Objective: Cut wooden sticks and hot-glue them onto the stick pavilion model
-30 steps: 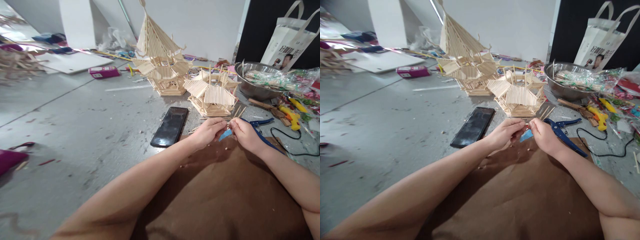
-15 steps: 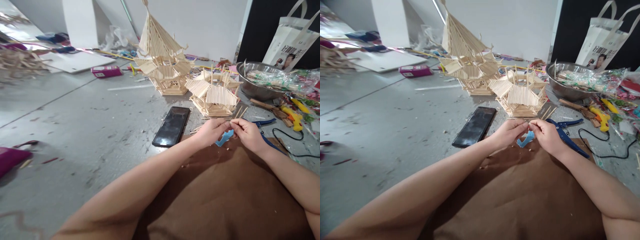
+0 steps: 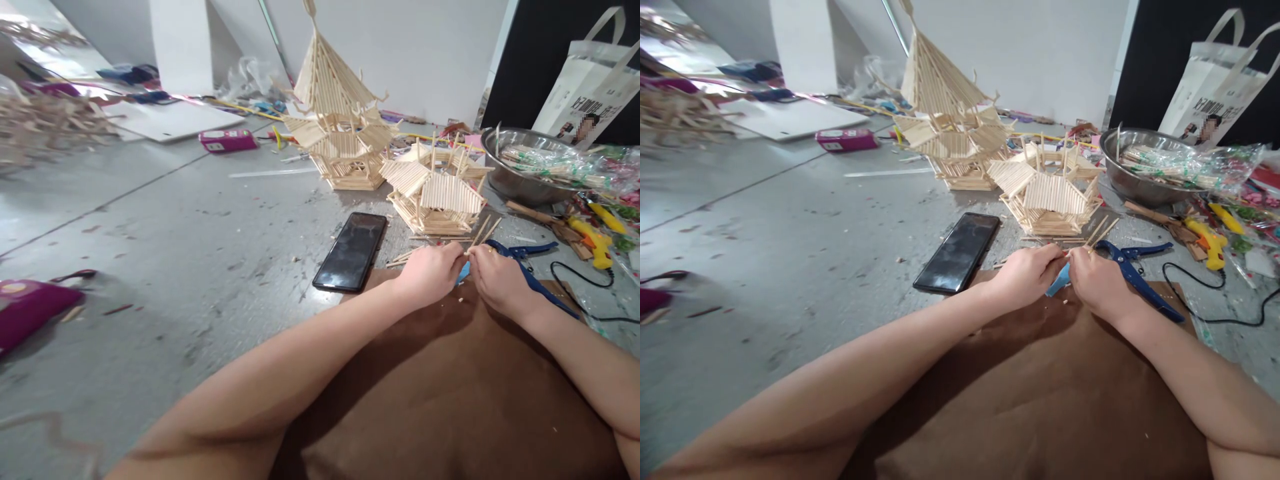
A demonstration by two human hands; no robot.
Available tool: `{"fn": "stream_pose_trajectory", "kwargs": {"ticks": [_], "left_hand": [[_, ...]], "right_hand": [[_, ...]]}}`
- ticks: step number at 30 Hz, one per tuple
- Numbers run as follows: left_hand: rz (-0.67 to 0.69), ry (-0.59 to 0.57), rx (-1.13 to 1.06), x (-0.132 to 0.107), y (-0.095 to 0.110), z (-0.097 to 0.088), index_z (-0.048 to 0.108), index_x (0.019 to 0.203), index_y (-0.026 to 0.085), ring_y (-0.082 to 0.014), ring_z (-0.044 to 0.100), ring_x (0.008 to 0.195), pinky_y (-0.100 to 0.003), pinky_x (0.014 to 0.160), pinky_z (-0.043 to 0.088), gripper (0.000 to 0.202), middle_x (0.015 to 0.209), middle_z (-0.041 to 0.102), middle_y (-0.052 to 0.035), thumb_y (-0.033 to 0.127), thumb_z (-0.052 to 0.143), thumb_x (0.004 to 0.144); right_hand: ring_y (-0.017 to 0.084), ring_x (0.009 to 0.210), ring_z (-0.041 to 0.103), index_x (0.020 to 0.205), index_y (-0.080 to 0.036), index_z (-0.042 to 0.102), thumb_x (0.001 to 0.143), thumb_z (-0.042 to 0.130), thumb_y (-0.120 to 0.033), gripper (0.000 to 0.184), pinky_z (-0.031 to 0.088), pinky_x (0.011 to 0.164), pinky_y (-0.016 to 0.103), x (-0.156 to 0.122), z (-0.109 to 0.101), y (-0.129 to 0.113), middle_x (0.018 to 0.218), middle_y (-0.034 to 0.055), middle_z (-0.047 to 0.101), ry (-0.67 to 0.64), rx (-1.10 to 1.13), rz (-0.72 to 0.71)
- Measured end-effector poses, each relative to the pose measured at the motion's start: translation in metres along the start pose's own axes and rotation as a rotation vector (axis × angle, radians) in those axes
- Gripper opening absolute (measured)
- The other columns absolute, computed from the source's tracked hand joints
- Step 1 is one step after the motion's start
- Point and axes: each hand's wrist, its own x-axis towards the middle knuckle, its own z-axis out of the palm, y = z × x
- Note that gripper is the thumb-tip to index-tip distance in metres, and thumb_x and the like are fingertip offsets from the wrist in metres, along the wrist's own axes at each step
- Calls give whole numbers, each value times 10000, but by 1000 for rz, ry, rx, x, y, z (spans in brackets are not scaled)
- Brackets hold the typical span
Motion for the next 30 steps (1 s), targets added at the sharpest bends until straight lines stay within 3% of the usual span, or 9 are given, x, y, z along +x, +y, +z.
{"fn": "stream_pose_trajectory", "kwargs": {"ticks": [5,10,13,16,18,22,27,30], "left_hand": [[23,-16,-79,0,0,-2,533,786,149,-190,591,672,-259,579,389,261,736,627,-87,284,322,859],[34,-36,-274,2,-3,-5,491,665,161,-116,509,537,-207,521,348,238,586,556,-13,241,357,844],[23,16,-307,3,-2,-7,489,637,158,-104,484,519,-199,508,333,248,563,536,-1,248,371,836],[-30,70,-239,3,0,-9,520,656,156,-117,493,535,-211,509,331,254,570,545,-11,270,373,830],[-57,38,-166,2,3,-9,542,683,155,-133,515,557,-224,523,345,273,590,565,-27,276,351,836],[-79,-53,24,0,3,-6,565,781,151,-185,579,637,-272,582,394,290,682,615,-77,272,310,844],[36,-123,169,-1,-1,-2,554,836,146,-234,599,662,-318,593,415,212,723,627,-109,209,354,801],[84,-149,158,0,-3,-3,550,826,151,-210,585,626,-294,579,408,181,690,615,-88,193,378,786]], "right_hand": [[184,630,552,780,-147,494,851,233,-218,280,284,492,263,1,-1,0,735,110,582,-41,-41,-17],[173,659,550,754,-181,452,868,231,-248,257,322,553,255,1,-4,2,711,75,581,-26,175,11],[165,645,553,772,-185,463,886,235,-295,277,326,555,253,1,-5,2,711,60,597,-17,275,48],[170,673,575,908,-173,503,894,246,-347,311,296,515,253,1,-4,4,807,74,634,32,171,50],[170,670,583,955,-165,517,898,242,-327,325,273,500,259,0,-4,4,839,87,642,54,26,0],[164,630,582,829,-155,547,872,277,-183,275,261,508,266,-1,-6,0,725,84,625,-27,-186,-113],[164,597,576,787,-145,543,825,339,-165,208,242,485,265,0,-6,2,695,96,630,-203,-184,-155],[163,599,569,784,-147,532,836,323,-216,227,274,505,258,2,-6,10,713,98,634,-249,-38,-113]]}}
